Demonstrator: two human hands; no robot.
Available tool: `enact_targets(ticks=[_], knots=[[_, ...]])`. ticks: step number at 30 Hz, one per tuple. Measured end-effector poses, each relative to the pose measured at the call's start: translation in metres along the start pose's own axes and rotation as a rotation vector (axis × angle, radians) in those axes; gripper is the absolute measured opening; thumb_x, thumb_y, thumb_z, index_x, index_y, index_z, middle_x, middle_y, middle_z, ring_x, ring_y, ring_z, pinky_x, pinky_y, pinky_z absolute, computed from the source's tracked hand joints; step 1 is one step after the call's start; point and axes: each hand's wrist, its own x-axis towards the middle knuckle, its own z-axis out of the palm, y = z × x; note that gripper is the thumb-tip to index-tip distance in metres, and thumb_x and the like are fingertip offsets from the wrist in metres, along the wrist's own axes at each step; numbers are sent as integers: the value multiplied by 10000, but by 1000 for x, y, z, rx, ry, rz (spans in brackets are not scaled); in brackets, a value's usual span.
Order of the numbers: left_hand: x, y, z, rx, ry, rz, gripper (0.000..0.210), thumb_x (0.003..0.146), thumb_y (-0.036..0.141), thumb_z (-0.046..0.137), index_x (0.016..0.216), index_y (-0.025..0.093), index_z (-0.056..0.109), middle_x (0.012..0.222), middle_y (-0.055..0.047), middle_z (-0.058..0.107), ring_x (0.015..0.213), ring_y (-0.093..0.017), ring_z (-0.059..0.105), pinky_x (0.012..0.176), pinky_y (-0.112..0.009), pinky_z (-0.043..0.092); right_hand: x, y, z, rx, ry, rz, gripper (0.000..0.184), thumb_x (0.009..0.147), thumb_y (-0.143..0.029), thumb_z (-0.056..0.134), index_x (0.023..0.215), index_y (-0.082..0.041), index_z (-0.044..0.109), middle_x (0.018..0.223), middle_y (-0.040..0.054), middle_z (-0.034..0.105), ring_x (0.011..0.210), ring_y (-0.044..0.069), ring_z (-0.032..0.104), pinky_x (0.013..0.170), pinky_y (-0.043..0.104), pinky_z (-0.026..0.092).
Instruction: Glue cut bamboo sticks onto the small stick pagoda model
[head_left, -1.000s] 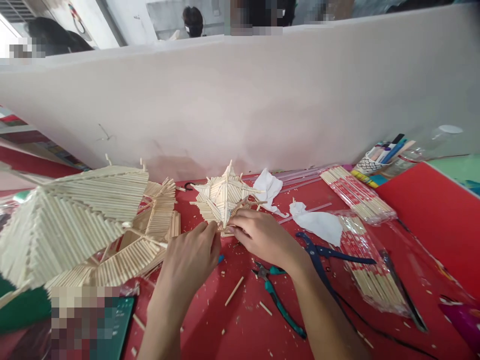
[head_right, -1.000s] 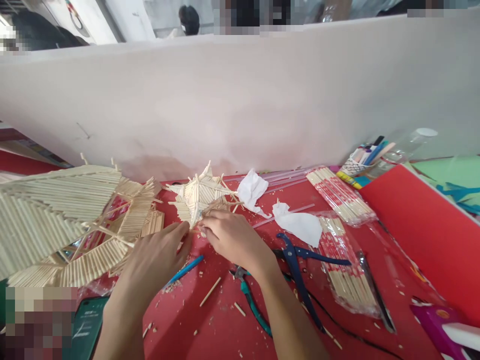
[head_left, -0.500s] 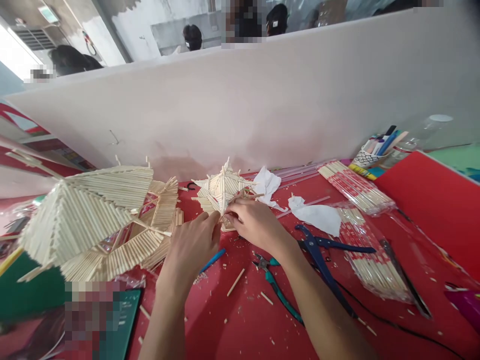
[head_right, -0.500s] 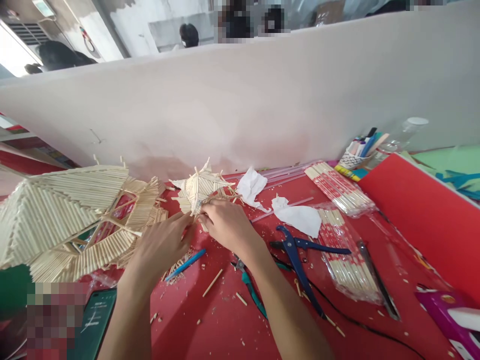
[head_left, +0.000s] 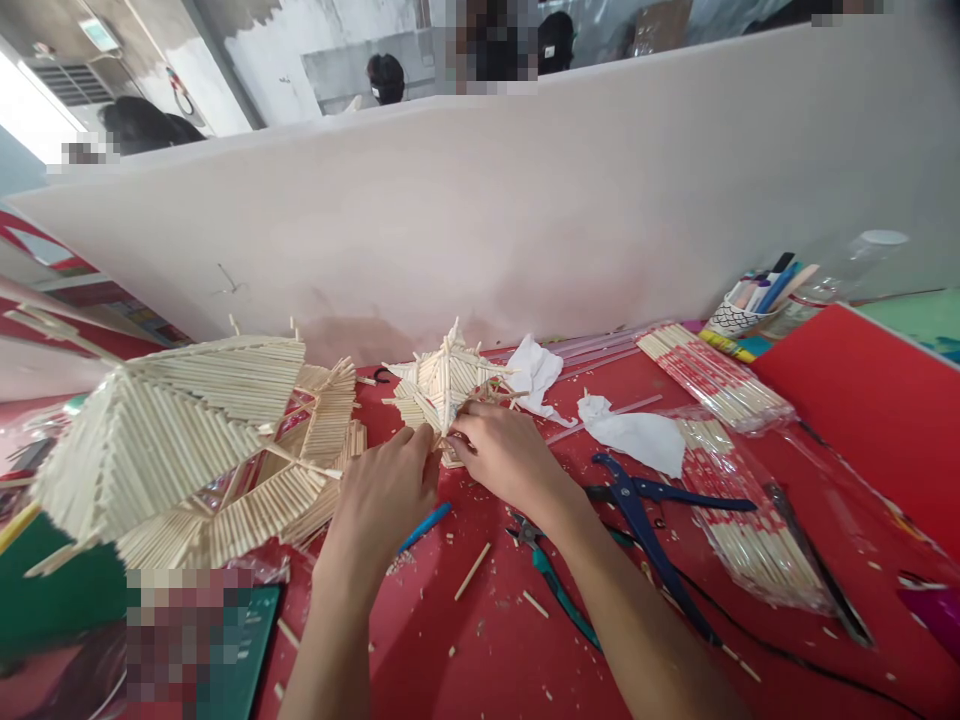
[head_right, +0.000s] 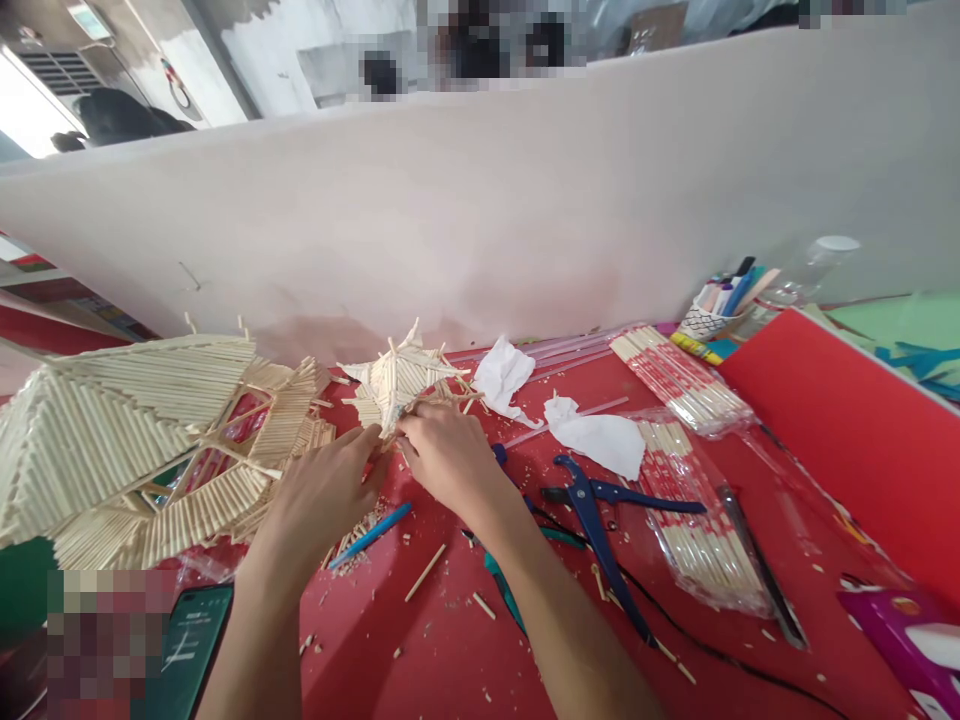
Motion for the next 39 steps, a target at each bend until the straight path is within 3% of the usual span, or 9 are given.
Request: enact_targets(ticks=[10, 15, 18, 21, 24, 28, 33, 39], knots=[[1, 0, 1, -35, -1, 63, 236, 1016, 239, 343, 1051, 222, 576, 974, -62, 712, 842, -261, 720, 651, -305, 419, 0, -1, 0, 52, -8, -15, 139, 947, -134, 602, 931, -198, 724, 962, 56, 725, 857, 184, 642, 647, 289, 372], [-4, 1, -2, -7, -18, 31, 201, 1026, 245, 340, 1063, 205, 534, 981, -89, 724, 821, -258, 724, 649, -305, 425, -2, 12, -13, 197, 29, 0, 134, 956, -131, 606, 944, -188, 727, 962, 45, 725, 865, 165, 639, 749, 288, 431], [-15, 3, -8, 17, -62, 14, 212, 1043, 269, 340, 1069, 190, 536, 935, -99, 724, 833, -257, 726, 676, -313, 444, -5, 18, -24, 213, 40, 64, 137, 979, -182, 598, 953, -196, 732, 943, 36, 724, 804, 151, 623, 713, 279, 427], [-27, 6, -9, 0, -184, 43, 249, 1051, 294, 355, 1089, 190, 578, 940, -94, 734, 870, -270, 734, 728, -340, 479, -7, 19, -30, 191, 44, 110, 159, 993, -229, 587, 932, -206, 732, 912, 30, 718, 755, 143, 604, 676, 276, 407], [-29, 10, 2, -16, -291, 89, 225, 1016, 247, 439, 1115, 183, 631, 1002, -118, 746, 956, -288, 736, 784, -363, 516, -8, 18, -31, 186, 37, 107, 169, 992, -218, 571, 925, -207, 726, 896, 22, 722, 751, 141, 599, 681, 277, 396], [-13, 22, 26, 12, -332, 115, 317, 970, 149, 442, 1204, 120, 653, 1063, -197, 748, 1042, -333, 729, 833, -423, 554, -8, 18, -31, 179, 31, 106, 184, 993, -223, 555, 909, -209, 718, 873, 19, 722, 738, 143, 587, 668, 282, 385], [12, 35, 50, 77, -369, 46, 551, 937, 57, 402, 1482, 69, 480, 1008, -229, 763, 1011, -316, 756, 853, -409, 576, -10, 21, -36, 182, 45, 115, 189, 997, -240, 552, 900, -211, 711, 879, 19, 721, 706, 138, 565, 665, 284, 378], [20, 35, 55, 103, -383, 57, 586, 972, 108, 403, 1549, 16, 358, 1000, -252, 760, 1049, -349, 745, 881, -435, 576, -11, 25, -38, 197, 63, 101, 202, 1001, -231, 537, 897, -207, 708, 906, 30, 730, 772, 151, 609, 700, 289, 387]])
